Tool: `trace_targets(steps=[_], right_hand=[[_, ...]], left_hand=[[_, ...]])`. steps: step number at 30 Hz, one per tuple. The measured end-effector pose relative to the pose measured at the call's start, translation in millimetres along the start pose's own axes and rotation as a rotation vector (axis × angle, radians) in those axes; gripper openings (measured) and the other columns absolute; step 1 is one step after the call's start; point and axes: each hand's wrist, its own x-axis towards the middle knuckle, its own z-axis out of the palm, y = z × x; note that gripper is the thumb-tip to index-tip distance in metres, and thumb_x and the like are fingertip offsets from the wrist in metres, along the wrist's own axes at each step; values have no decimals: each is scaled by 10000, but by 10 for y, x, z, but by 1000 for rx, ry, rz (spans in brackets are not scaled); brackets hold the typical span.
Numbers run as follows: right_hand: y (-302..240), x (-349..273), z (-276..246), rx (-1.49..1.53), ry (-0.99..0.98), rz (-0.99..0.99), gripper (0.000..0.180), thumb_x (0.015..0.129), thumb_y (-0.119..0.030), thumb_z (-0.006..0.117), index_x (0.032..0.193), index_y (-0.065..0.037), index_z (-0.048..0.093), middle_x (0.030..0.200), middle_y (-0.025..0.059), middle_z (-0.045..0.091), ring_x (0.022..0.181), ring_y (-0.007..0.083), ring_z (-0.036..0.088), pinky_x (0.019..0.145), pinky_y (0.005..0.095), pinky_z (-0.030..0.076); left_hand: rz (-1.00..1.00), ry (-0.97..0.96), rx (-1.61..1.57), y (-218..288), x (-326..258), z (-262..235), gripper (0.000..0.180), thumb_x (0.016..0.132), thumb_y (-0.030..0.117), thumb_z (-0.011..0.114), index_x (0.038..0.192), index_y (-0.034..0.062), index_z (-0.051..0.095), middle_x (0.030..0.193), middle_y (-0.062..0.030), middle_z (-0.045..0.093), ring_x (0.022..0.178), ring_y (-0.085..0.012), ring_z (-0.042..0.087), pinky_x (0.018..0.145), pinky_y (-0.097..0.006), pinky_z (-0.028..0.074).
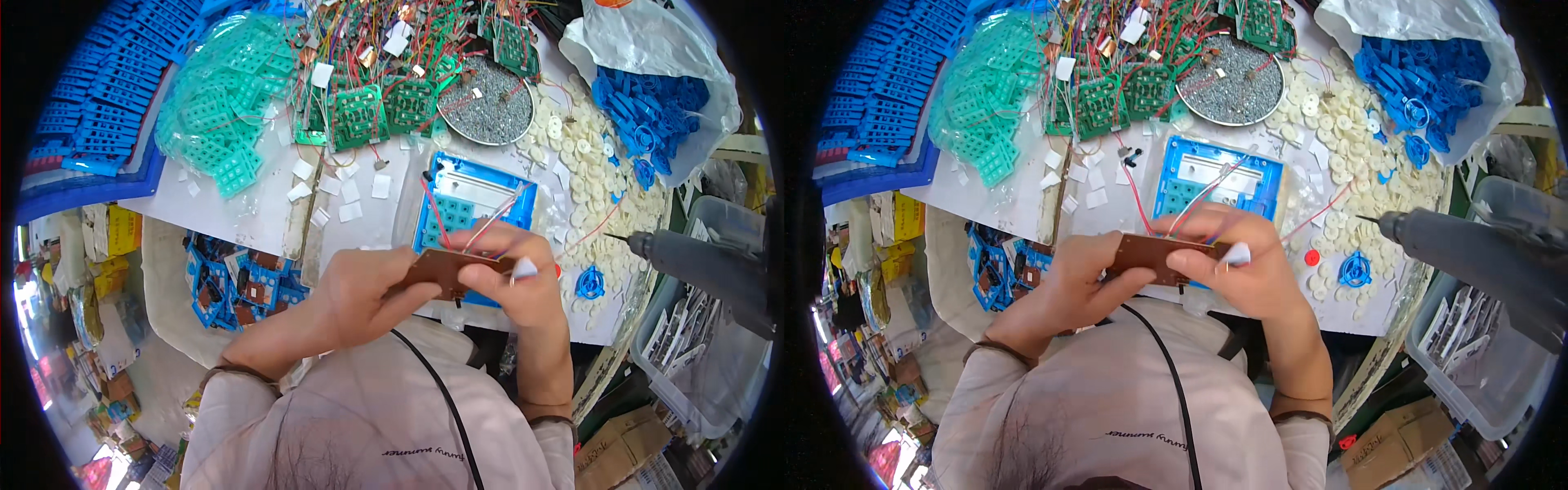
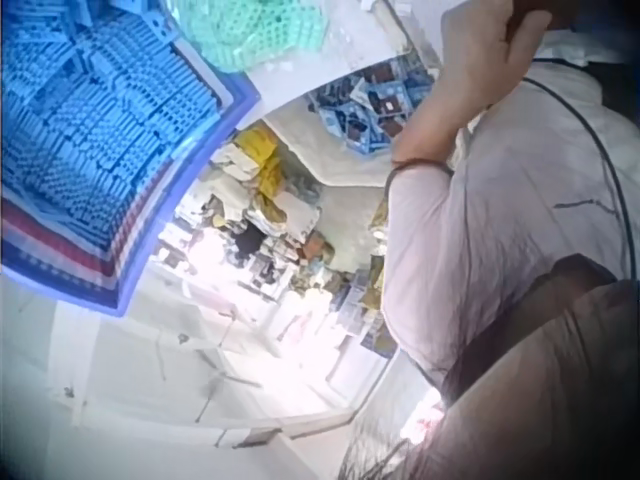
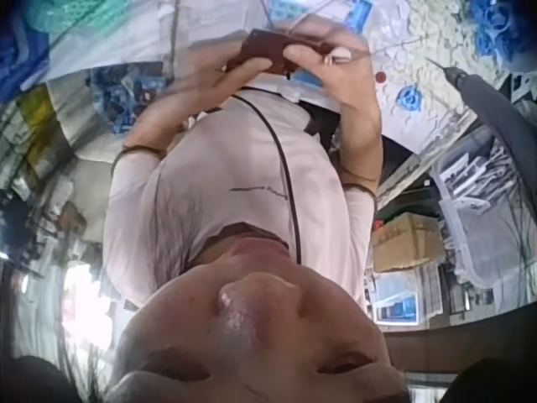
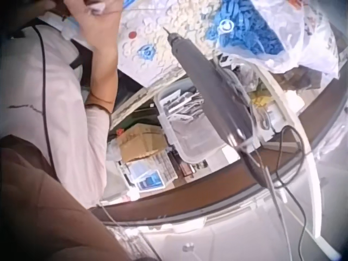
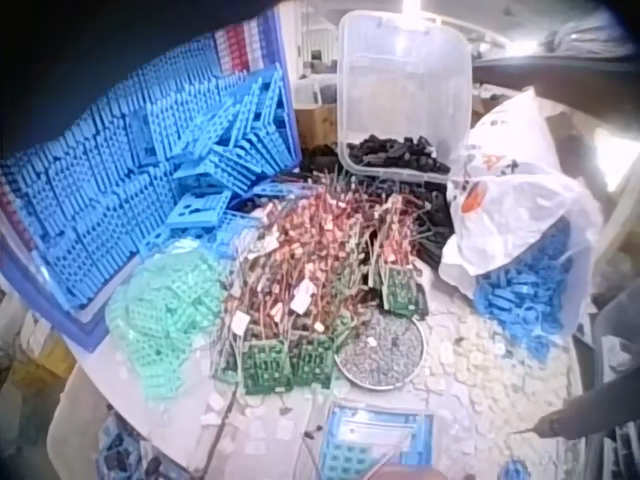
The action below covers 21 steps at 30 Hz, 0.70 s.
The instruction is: Assembling electronic toy components by placing circuit boards and wiring into plastic housings and securing them with an electric screwdriver.
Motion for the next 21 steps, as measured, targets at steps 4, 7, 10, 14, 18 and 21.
trace_targets(steps=[4,7,10,14,18,21], right_hand=[[64,-184,-95,-1,190,-127,301,904,-61,747,1187,28,700,1165,121,723,1015,182,678,908,325,536],[54,-129,-188,-20,338,-32,304,919,-39,710,1204,52,665,1165,129,711,1043,172,672,927,309,529],[129,28,-227,-141,275,-40,278,925,-27,684,1190,55,662,1144,112,716,1013,145,662,895,277,520],[133,158,-224,-293,80,88,269,922,-32,678,1185,25,671,1059,98,735,902,142,670,816,286,524],[224,213,-216,-400,53,81,297,908,-63,701,1192,17,660,1018,143,725,876,191,697,788,317,530],[326,211,-182,-510,128,8,308,898,-108,721,1174,11,655,978,177,713,856,293,710,757,357,534]], left_hand=[[-237,-152,-188,63,-131,-40,244,990,119,631,1207,8,643,735,-72,621,653,-111,606,589,-302,465],[-451,-204,-422,21,-240,-4,263,1017,68,561,1258,-19,615,805,-47,644,685,-81,591,614,-251,471],[-492,-230,-444,-74,-311,79,255,1035,49,518,1255,-36,614,840,-36,657,706,-64,581,637,-227,477],[-455,-334,-292,-84,-333,66,233,1030,71,537,1215,-27,637,865,-71,690,719,-110,633,668,-265,504],[-123,-319,-81,-237,-390,106,212,983,116,616,1152,-2,669,925,-139,715,757,-253,688,697,-353,530],[-99,-331,33,-262,-381,76,224,946,153,671,1120,11,681,932,-160,709,786,-322,692,711,-392,537]])
